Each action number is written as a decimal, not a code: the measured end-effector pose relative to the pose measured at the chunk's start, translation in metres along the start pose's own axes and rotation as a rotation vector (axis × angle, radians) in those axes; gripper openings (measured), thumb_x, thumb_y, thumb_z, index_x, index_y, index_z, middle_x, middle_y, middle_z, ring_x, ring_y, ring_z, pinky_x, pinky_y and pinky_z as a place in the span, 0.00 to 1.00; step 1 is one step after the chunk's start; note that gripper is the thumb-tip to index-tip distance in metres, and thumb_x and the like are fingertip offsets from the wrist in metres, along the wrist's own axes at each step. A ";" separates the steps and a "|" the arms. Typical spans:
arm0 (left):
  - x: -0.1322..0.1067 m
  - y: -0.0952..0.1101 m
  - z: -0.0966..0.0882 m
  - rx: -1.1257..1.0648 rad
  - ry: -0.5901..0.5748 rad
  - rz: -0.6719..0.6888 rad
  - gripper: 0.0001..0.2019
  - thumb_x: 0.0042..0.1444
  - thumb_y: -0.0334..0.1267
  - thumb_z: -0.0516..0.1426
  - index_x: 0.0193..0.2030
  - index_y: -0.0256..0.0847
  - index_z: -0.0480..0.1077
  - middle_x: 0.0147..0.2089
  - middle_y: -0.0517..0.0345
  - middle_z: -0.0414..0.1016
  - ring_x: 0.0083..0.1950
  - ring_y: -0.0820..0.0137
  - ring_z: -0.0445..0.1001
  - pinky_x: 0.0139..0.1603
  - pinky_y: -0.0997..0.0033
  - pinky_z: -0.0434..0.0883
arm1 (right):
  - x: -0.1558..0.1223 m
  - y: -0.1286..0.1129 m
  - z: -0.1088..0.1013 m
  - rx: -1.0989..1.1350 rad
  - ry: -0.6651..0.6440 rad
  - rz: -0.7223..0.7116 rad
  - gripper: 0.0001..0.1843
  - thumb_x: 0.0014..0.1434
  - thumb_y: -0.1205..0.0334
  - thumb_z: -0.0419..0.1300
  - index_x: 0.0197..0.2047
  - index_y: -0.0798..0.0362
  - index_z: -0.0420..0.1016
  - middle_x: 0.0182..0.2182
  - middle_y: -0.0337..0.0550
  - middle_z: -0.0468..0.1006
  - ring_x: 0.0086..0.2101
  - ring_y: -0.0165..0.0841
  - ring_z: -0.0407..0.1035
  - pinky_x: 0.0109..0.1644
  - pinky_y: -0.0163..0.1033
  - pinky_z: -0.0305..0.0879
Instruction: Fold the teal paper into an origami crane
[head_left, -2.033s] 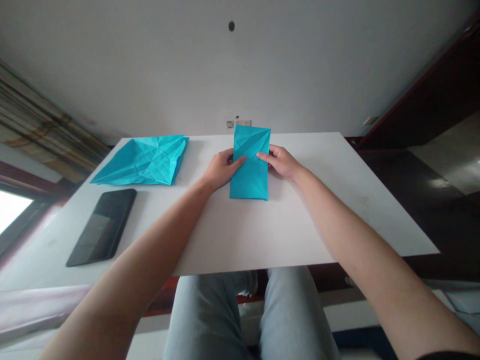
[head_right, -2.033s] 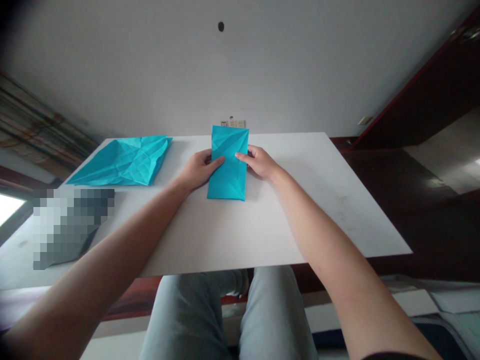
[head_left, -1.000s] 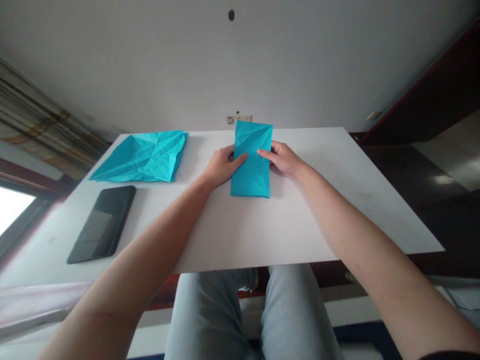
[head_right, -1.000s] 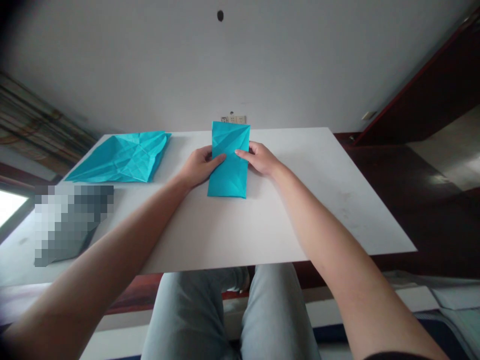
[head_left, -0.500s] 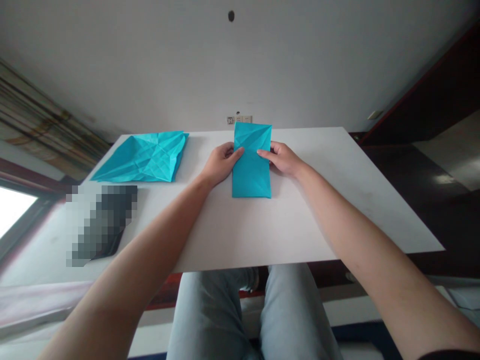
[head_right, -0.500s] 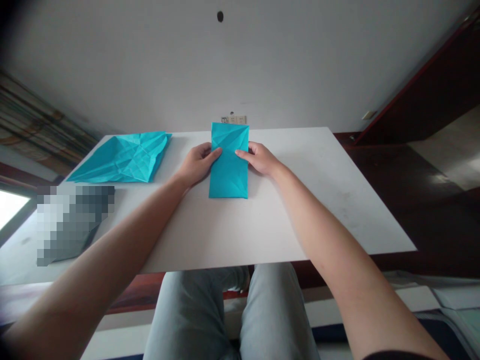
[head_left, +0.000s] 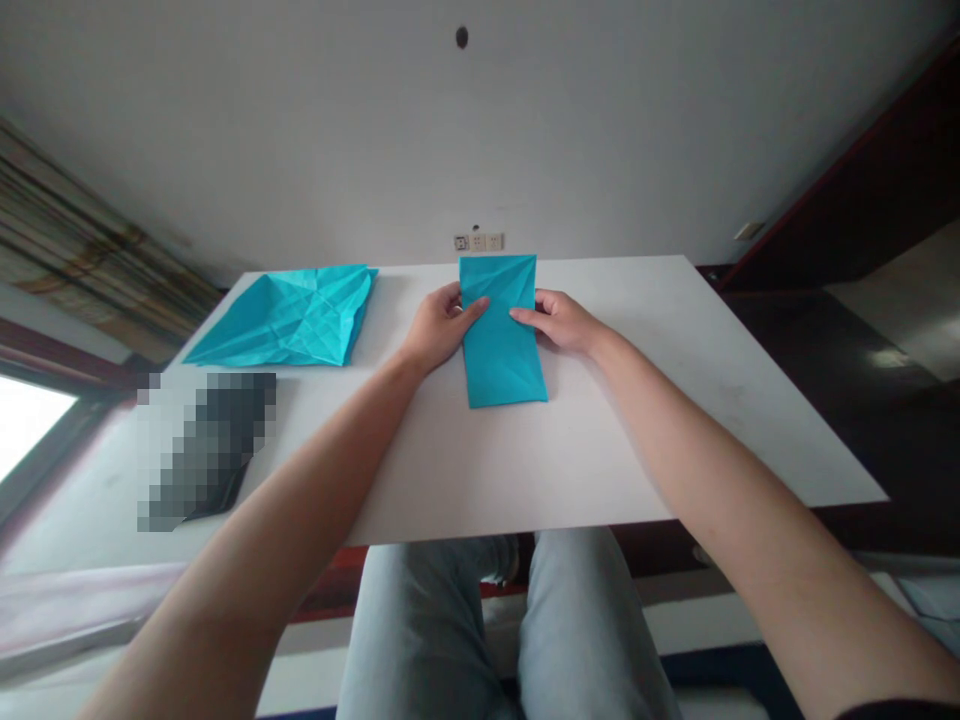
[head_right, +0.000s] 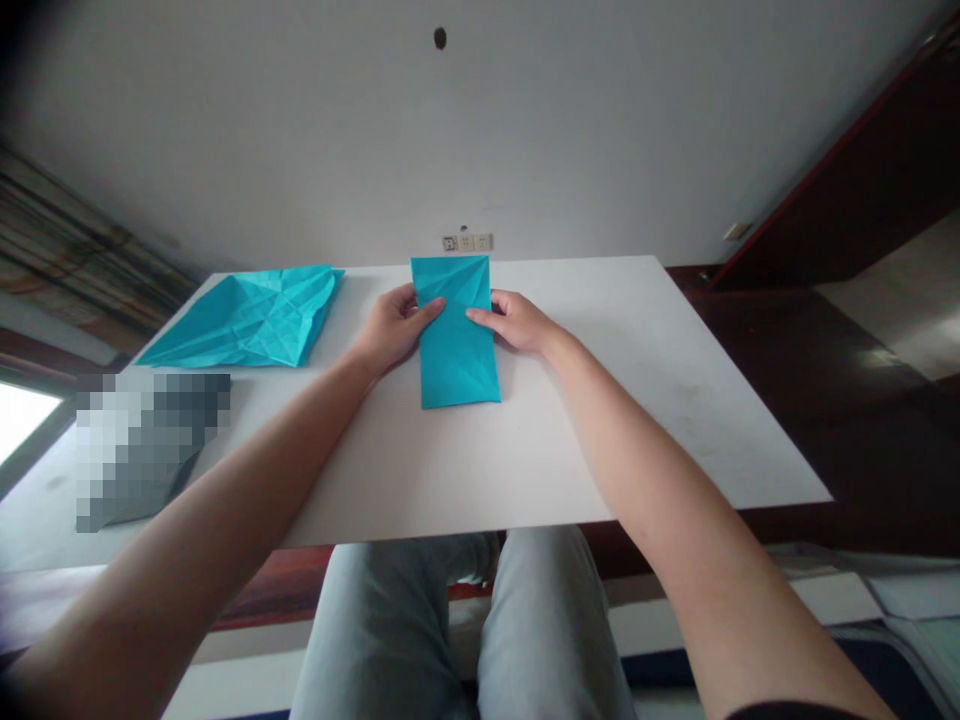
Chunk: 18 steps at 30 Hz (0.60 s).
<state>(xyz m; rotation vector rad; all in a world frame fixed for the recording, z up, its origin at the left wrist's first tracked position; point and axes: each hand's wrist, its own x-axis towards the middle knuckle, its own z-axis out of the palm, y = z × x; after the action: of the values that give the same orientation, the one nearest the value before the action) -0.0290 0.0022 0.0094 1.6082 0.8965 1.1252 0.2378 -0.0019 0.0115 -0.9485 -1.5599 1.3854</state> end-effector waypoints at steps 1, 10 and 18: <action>0.000 0.000 0.000 0.003 0.003 0.001 0.42 0.61 0.79 0.77 0.60 0.41 0.85 0.58 0.42 0.95 0.49 0.55 0.90 0.51 0.56 0.87 | 0.000 -0.002 0.001 -0.004 -0.001 0.001 0.39 0.51 0.23 0.90 0.48 0.46 0.92 0.51 0.49 0.97 0.51 0.48 0.88 0.65 0.56 0.87; 0.000 0.000 -0.002 0.185 0.031 0.040 0.30 0.68 0.76 0.73 0.46 0.48 0.84 0.42 0.50 0.89 0.47 0.54 0.86 0.42 0.59 0.81 | 0.003 -0.001 0.004 0.109 0.053 -0.035 0.41 0.51 0.23 0.91 0.50 0.44 0.85 0.42 0.42 0.91 0.45 0.43 0.83 0.57 0.52 0.84; -0.003 0.009 0.000 0.222 0.056 0.026 0.41 0.69 0.87 0.63 0.35 0.47 0.71 0.34 0.54 0.75 0.38 0.61 0.72 0.35 0.62 0.67 | 0.002 -0.001 -0.001 0.060 -0.022 -0.015 0.34 0.53 0.28 0.90 0.45 0.45 0.90 0.42 0.41 0.93 0.46 0.43 0.83 0.60 0.51 0.83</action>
<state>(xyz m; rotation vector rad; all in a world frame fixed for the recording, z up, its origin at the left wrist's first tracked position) -0.0298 -0.0028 0.0178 1.7797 1.0704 1.1246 0.2375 0.0005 0.0125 -0.8863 -1.5297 1.4283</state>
